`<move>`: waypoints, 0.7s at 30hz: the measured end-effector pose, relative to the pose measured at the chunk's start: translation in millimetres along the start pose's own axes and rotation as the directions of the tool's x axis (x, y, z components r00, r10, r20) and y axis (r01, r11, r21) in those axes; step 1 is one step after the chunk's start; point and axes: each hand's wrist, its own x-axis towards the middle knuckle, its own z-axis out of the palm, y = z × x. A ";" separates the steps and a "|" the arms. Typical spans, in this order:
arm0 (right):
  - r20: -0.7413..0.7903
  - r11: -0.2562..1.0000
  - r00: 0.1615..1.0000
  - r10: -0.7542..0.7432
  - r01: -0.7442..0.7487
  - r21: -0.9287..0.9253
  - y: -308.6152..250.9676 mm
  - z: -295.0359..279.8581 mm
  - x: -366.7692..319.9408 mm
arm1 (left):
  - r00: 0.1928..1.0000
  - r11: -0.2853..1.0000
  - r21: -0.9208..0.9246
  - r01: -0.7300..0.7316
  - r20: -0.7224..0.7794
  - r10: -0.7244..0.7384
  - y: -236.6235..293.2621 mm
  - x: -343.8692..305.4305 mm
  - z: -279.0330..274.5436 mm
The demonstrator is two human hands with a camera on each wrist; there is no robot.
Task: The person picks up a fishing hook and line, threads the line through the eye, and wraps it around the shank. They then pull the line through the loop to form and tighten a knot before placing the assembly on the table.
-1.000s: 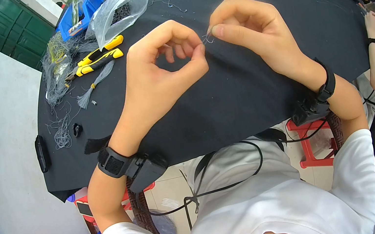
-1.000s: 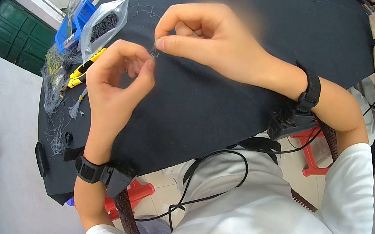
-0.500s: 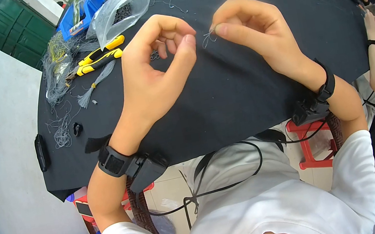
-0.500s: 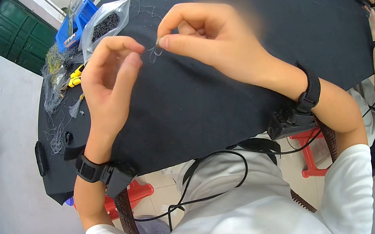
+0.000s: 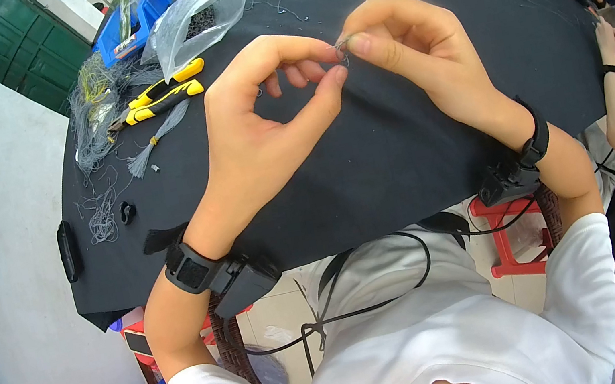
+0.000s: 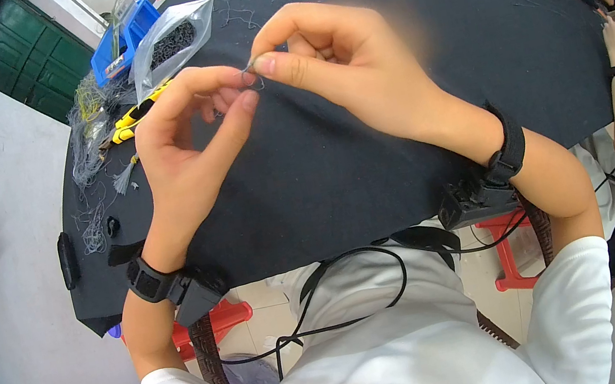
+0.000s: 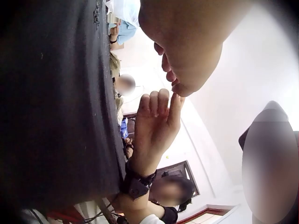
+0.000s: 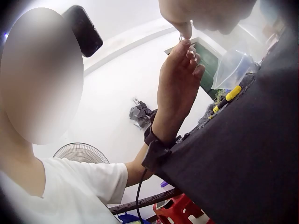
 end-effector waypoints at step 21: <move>-0.028 0.985 0.997 -0.075 0.070 -0.156 4.0 0.9 -0.3 | 0.984 0.989 0.132 -0.072 -0.152 0.092 5.8 1.4 -2.6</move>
